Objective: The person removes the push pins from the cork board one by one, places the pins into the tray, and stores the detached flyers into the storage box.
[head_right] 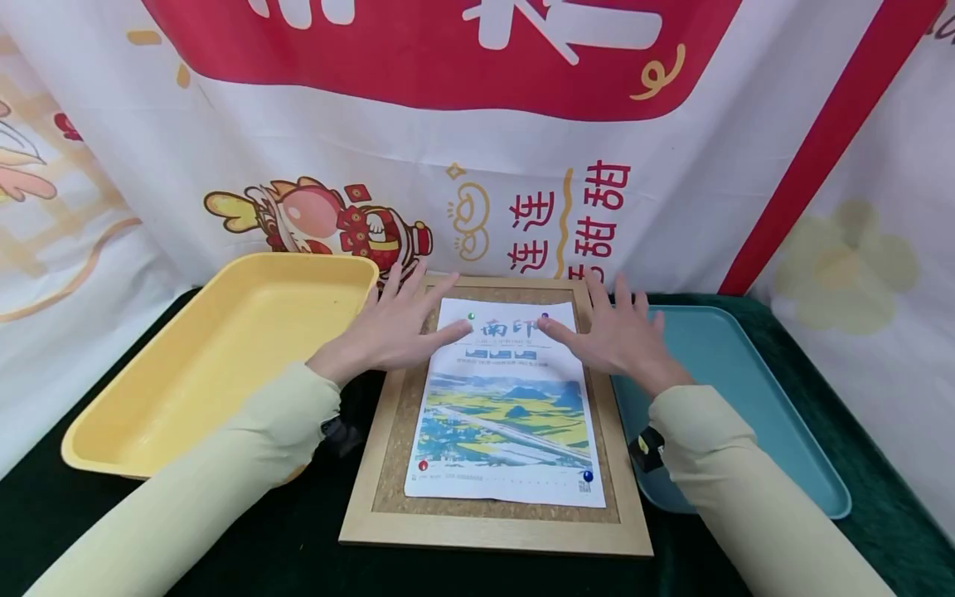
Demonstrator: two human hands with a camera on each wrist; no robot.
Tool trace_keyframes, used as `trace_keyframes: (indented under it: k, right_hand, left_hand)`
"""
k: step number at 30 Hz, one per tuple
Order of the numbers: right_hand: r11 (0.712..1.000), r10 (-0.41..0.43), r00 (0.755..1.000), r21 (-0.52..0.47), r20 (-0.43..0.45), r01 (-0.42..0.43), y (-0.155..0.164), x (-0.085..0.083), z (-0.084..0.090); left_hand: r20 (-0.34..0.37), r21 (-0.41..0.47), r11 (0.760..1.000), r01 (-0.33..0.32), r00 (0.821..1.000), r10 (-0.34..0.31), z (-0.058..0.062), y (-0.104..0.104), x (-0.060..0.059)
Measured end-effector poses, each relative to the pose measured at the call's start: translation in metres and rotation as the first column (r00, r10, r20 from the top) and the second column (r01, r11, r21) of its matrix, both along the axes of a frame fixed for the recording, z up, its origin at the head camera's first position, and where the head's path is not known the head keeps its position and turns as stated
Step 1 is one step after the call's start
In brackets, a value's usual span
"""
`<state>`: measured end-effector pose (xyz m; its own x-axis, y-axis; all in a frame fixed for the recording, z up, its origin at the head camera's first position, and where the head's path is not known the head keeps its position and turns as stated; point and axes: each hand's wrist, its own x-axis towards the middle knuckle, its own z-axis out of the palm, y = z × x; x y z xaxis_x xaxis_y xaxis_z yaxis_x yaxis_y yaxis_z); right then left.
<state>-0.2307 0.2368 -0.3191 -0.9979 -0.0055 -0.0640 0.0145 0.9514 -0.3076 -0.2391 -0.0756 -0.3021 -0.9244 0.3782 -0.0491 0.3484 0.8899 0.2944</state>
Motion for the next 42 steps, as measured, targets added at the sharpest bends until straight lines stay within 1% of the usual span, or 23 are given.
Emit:
trace_keyframes:
  k: [2, 4, 7, 9, 11, 14, 18, 23, 28, 33, 35, 38, 40, 42]
  right_hand:
    - [1.000, 0.008, 1.000, -0.016, -0.001, -0.008, 0.003, 0.000, 0.002]
    - [0.998, 0.017, 1.000, -0.057, 0.010, -0.016, 0.005, 0.000, 0.005]
    - [0.990, 0.040, 0.999, -0.133, 0.031, -0.035, 0.003, -0.003, 0.010]
    - [0.982, 0.049, 0.998, -0.183, 0.044, -0.040, 0.001, -0.005, 0.012]
    - [0.976, 0.050, 0.998, -0.212, 0.034, -0.042, -0.001, -0.006, 0.013]
    - [0.972, 0.028, 1.000, -0.233, 0.010, -0.025, -0.003, -0.008, 0.012]
    - [0.968, 0.006, 1.000, -0.251, -0.027, -0.013, -0.010, -0.013, 0.010]
    - [0.946, -0.011, 1.000, -0.324, -0.030, 0.001, -0.020, -0.018, 0.011]
    - [0.920, -0.029, 0.999, -0.391, -0.016, 0.020, -0.032, -0.023, 0.013]
    - [0.891, -0.024, 1.000, -0.454, -0.016, 0.014, -0.048, -0.032, 0.013]
    - [0.871, -0.018, 1.000, -0.491, 0.000, 0.016, -0.055, -0.037, 0.012]
    - [0.854, -0.014, 0.999, -0.519, 0.038, 0.032, -0.066, -0.043, 0.008]
    - [0.851, -0.003, 0.998, -0.524, 0.065, 0.037, -0.073, -0.047, 0.004]
    - [0.861, 0.001, 0.997, -0.508, 0.080, 0.040, -0.079, -0.050, 0.000]
  left_hand:
    - [0.045, 0.029, 0.999, 0.041, 0.998, -0.043, 0.003, -0.003, 0.004]
    - [0.087, 0.046, 0.995, 0.088, 0.992, -0.092, 0.005, -0.007, 0.007]
    - [0.145, 0.051, 0.987, 0.154, 0.976, -0.160, 0.005, -0.015, 0.010]
    - [0.186, 0.053, 0.980, 0.194, 0.962, -0.200, 0.001, -0.019, 0.010]
    - [0.230, 0.059, 0.973, 0.223, 0.946, -0.231, -0.004, -0.021, 0.011]
    - [0.292, 0.065, 0.964, 0.258, 0.919, -0.265, -0.012, -0.023, 0.012]
    - [0.338, 0.039, 0.958, 0.285, 0.898, -0.281, -0.016, -0.025, 0.014]
    - [0.351, -0.003, 0.956, 0.292, 0.896, -0.273, -0.018, -0.024, 0.012]
    - [0.361, -0.023, 0.949, 0.314, 0.888, -0.285, -0.018, -0.024, 0.011]
    - [0.362, -0.032, 0.952, 0.303, 0.892, -0.271, -0.017, -0.022, 0.010]
    - [0.368, -0.035, 0.956, 0.291, 0.893, -0.258, -0.016, -0.022, 0.010]
    - [0.380, -0.038, 0.959, 0.281, 0.892, -0.246, -0.016, -0.022, 0.010]
    - [0.388, -0.039, 0.960, 0.276, 0.890, -0.240, -0.016, -0.022, 0.010]
    - [0.388, -0.039, 0.959, 0.281, 0.889, -0.244, -0.017, -0.021, 0.009]
